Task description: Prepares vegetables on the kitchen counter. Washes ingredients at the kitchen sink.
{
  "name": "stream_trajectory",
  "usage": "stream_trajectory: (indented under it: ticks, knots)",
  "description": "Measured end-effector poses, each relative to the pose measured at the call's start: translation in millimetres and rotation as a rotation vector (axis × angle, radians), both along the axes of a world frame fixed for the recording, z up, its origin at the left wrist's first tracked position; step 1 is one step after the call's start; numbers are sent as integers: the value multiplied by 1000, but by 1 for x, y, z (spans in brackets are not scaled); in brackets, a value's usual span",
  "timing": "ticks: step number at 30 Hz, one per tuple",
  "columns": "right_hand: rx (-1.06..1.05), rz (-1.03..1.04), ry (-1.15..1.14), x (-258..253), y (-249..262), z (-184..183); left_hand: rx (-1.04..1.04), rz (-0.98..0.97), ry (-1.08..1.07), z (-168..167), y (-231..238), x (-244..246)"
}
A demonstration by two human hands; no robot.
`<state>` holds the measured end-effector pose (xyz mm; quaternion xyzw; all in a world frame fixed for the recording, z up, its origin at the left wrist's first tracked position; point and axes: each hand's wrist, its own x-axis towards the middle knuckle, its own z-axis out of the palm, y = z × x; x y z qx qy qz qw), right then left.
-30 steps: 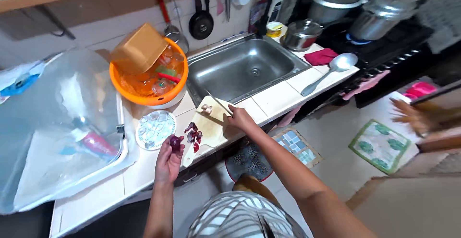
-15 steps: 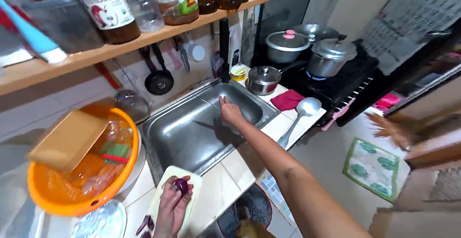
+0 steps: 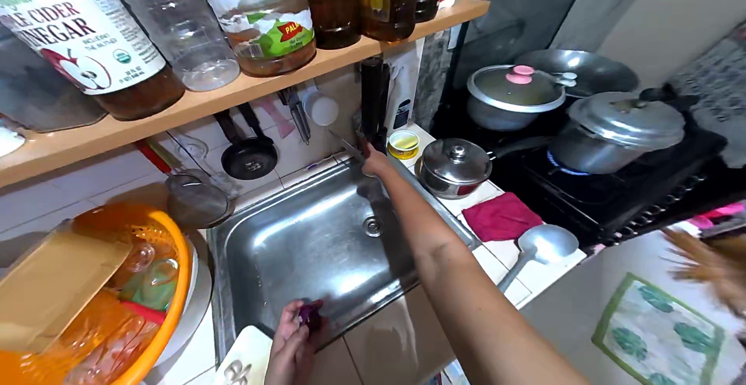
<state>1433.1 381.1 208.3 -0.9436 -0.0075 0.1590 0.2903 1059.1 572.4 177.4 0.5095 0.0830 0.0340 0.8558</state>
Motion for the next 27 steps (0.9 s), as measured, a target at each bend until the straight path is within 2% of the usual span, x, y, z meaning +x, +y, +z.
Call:
stream_trajectory:
  ticks: [6, 10, 12, 15, 19, 27]
  knots:
    - [-67, 194, -73, 9, -25, -1, -67, -14, -60, -4, -1, 20]
    - [41, 188, -52, -10, -38, -3, -75, -88, -63, 7, -6, 38]
    - [101, 158, 11, -31, -38, 5, -56, -112, -61, 13, -9, 46]
    - [308, 177, 230, -52, -38, 5, -63, -152, -63, 18, -13, 55]
    - [285, 214, 376, -60, -32, 7, -142, -221, -91, 17, -19, 56]
    - [264, 131, 197, -59, -30, -11, -136, -224, -30, 11, -17, 51]
